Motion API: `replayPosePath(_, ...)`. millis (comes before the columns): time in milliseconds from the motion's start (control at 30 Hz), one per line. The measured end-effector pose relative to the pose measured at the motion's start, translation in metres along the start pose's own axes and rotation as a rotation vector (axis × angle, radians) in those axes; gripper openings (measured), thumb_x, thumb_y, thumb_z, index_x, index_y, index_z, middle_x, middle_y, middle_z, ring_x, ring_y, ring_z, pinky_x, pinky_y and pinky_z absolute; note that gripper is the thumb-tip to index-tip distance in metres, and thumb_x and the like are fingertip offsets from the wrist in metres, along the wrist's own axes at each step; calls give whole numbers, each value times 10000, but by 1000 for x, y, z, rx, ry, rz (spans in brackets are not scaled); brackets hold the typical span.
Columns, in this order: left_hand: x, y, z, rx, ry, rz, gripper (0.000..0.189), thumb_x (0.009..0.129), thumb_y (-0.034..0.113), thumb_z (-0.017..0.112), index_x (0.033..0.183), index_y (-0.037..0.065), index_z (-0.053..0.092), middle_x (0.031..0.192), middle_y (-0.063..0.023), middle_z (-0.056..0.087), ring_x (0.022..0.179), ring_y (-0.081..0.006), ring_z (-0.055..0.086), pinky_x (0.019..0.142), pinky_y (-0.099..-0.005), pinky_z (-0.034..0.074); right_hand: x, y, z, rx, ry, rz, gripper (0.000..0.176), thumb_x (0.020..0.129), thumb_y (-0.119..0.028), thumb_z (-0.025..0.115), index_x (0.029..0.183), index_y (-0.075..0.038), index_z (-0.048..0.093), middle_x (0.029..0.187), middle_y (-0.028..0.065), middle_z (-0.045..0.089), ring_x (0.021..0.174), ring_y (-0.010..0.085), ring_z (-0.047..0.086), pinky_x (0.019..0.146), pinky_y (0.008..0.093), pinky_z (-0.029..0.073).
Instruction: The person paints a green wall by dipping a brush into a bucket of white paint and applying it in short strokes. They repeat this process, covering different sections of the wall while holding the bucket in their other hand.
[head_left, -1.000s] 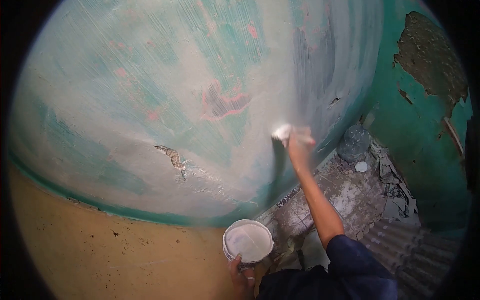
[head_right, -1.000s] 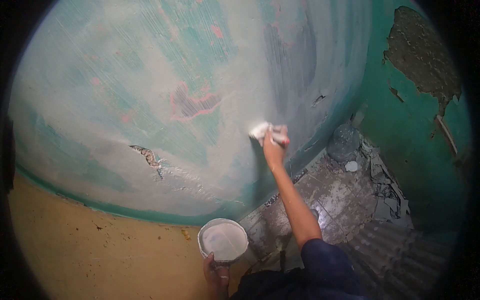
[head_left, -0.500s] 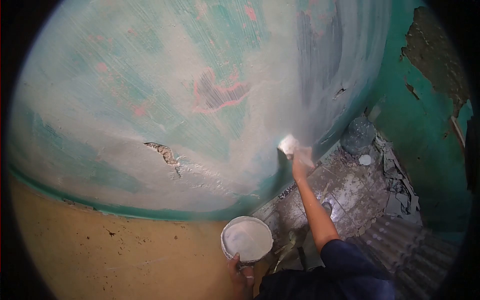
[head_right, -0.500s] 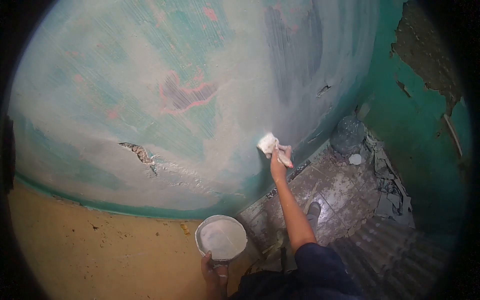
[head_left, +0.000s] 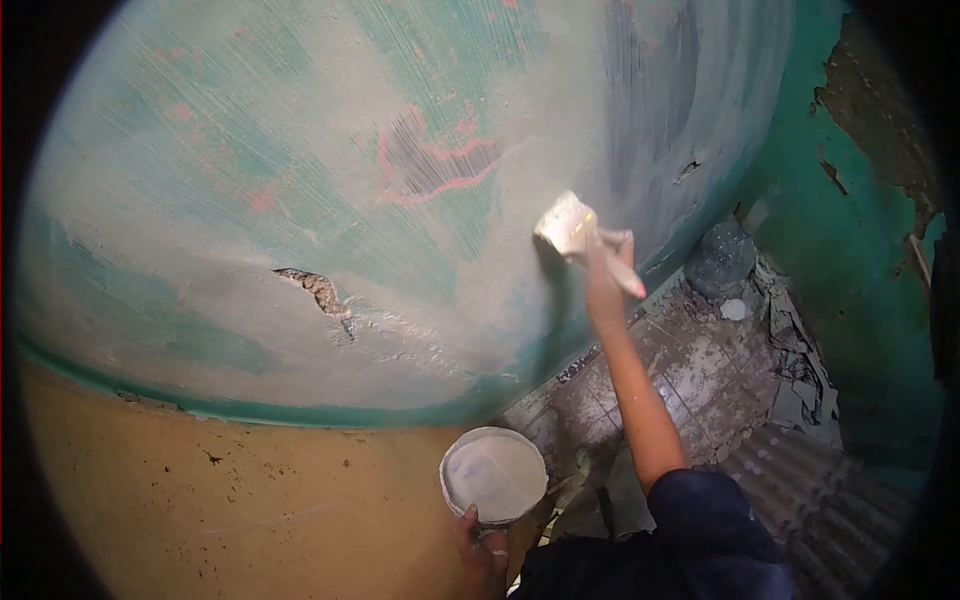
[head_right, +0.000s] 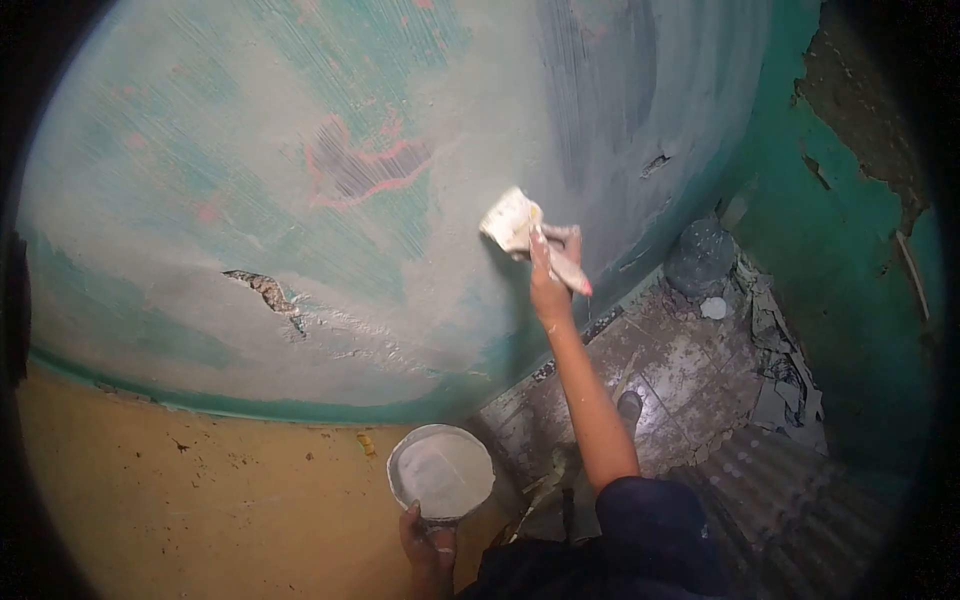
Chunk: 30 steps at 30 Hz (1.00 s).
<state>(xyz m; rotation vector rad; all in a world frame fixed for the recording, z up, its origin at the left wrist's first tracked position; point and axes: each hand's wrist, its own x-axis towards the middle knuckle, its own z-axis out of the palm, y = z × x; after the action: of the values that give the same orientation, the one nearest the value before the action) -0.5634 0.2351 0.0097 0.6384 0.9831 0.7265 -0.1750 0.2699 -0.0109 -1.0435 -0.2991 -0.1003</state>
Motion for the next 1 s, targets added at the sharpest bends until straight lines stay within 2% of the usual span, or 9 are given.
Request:
replayPosePath(200,-1,-3,-8,16,41,-12,658,817,300,612,1375,16,410,1340,-147,518,1240,-334,499,1057,-521,390,-70,118,-53,-63,200,230,225,974,-159,575,1053,0,437,922,117,609,765,147,624,634,271,508)
replayPosePath(267,-1,-5,-11,25,47,-16,666,815,304,614,1375,11,406,1347,-146,511,1242,-336,497,1058,-514,391,-76,120,-61,-448,172,207,210,972,-153,573,1037,0,445,915,112,611,782,148,626,626,278,507)
replayPosePath(400,-6,-4,-6,21,64,-14,672,812,307,617,1375,9,404,1347,-152,508,1241,-338,497,1063,-511,388,-56,91,-46,-575,90,230,175,967,-113,568,1024,1,448,903,105,608,779,143,626,618,272,510)
replayPosePath(467,-5,-4,-4,13,55,5,677,805,309,621,1371,6,406,1343,-159,507,1240,-340,496,1067,-510,385,-35,3,-4,-475,135,266,254,953,-242,604,1013,0,555,917,112,649,839,175,632,774,343,492)
replayPosePath(600,-7,-3,-3,19,59,-8,694,799,314,624,1377,3,400,1351,-165,499,1251,-341,487,1074,-515,376,-15,-30,19,-155,62,74,302,961,-269,593,1066,10,549,1021,143,649,948,166,621,816,330,482)
replayPosePath(700,-6,-4,-6,26,73,-8,708,794,317,625,1386,7,393,1364,-161,491,1263,-345,477,1075,-520,374,-21,-3,14,-19,44,27,348,961,-290,600,1110,16,530,1076,141,629,998,179,596,850,333,472)
replayPosePath(767,-4,-8,-15,12,69,-14,716,793,322,627,1394,14,389,1372,-157,488,1269,-343,473,1076,-528,369,-50,37,-8,-397,101,-15,245,974,-135,567,1104,2,410,1022,144,584,891,166,608,756,285,517)
replayPosePath(867,-3,-8,-17,33,42,4,717,796,325,625,1399,20,387,1378,-154,485,1270,-341,473,1076,-535,367,-84,119,-46,-274,163,173,290,978,-171,570,1130,11,404,1036,147,596,947,186,603,798,316,502)
replayPosePath(1000,-1,-13,-19,48,70,-9,711,802,326,621,1396,13,389,1381,-157,484,1272,-339,472,1077,-535,365,-95,174,-79,-488,169,323,315,961,-203,590,1106,32,436,1035,149,623,930,238,633,780,355,512)
